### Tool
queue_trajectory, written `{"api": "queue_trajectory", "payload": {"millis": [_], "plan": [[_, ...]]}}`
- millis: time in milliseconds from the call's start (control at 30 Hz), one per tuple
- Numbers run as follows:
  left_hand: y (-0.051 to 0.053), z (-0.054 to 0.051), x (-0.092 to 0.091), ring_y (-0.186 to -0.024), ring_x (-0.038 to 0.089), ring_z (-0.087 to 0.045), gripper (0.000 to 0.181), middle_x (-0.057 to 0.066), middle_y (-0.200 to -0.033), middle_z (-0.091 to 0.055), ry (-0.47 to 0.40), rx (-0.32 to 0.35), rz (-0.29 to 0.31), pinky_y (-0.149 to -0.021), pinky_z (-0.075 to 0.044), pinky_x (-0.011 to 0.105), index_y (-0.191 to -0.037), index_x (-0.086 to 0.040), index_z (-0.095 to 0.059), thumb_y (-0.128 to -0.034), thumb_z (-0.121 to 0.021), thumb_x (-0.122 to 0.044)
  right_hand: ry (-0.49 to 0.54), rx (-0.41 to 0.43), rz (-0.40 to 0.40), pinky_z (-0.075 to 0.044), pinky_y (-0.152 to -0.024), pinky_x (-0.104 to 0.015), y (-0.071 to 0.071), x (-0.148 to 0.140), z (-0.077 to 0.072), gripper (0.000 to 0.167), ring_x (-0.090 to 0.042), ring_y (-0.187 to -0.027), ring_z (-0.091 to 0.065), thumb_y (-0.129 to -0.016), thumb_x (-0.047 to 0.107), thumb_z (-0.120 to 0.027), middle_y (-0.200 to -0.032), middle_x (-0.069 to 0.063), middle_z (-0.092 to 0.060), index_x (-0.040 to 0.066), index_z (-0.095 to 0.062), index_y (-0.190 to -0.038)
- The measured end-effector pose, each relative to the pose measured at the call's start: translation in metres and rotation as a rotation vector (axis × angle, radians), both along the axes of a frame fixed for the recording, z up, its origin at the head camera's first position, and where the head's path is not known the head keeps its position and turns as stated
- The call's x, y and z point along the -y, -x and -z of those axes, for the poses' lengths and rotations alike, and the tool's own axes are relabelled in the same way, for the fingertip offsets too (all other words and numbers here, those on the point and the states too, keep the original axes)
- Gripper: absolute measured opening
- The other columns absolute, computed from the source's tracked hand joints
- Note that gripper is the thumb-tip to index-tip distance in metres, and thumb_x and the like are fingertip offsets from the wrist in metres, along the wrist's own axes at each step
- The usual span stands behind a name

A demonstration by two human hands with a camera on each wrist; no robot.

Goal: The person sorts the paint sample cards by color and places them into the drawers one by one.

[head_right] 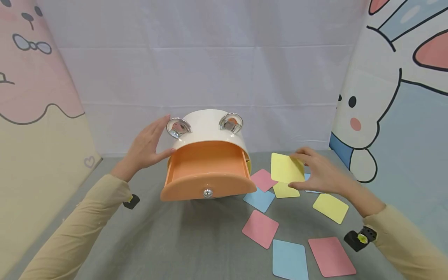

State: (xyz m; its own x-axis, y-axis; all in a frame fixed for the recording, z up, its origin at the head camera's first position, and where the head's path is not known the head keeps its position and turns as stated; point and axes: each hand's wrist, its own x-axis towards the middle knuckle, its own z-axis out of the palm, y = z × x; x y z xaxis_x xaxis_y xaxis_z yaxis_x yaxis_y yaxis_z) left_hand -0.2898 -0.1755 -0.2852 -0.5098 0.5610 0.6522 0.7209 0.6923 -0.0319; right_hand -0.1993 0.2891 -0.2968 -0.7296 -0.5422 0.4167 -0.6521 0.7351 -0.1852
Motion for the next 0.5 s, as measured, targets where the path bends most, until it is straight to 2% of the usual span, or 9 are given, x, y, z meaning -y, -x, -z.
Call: {"api": "queue_trajectory", "payload": {"millis": [100,233,500], "plan": [[-0.001,0.000,0.001,-0.127,0.032,-0.035,0.091,0.013,-0.144,-0.032,0.002,0.004,-0.002,-0.103,-0.028,0.048,-0.144,-0.006,-0.021,-0.0821,-0.029,-0.071,-0.016,-0.025,-0.031,-0.051,-0.067,-0.038,0.002,0.014,-0.017,0.065,-0.016,-0.086,-0.052,-0.060,0.027,-0.083,-0.106,-0.006,-0.049,-0.002,-0.057,-0.113],[-0.001,0.001,0.001,-0.127,0.033,-0.034,0.092,0.013,-0.144,-0.031,0.008,0.014,-0.012,-0.104,-0.028,0.049,-0.144,-0.005,-0.023,-0.0819,-0.028,-0.072,-0.020,-0.014,-0.062,-0.049,-0.070,-0.039,0.007,0.037,-0.036,0.066,-0.016,-0.087,-0.051,-0.063,0.029,-0.082,-0.107,-0.005,-0.049,0.000,-0.056,-0.115],[0.000,0.001,0.001,-0.127,0.033,-0.035,0.091,0.013,-0.144,-0.031,0.006,0.017,-0.013,-0.104,-0.028,0.048,-0.144,-0.005,-0.022,-0.0820,-0.027,-0.072,-0.057,0.053,-0.081,-0.049,-0.078,-0.038,0.018,0.095,-0.065,0.067,-0.020,-0.098,-0.049,-0.066,0.037,-0.078,-0.114,-0.007,-0.048,0.004,-0.055,-0.120]]}}
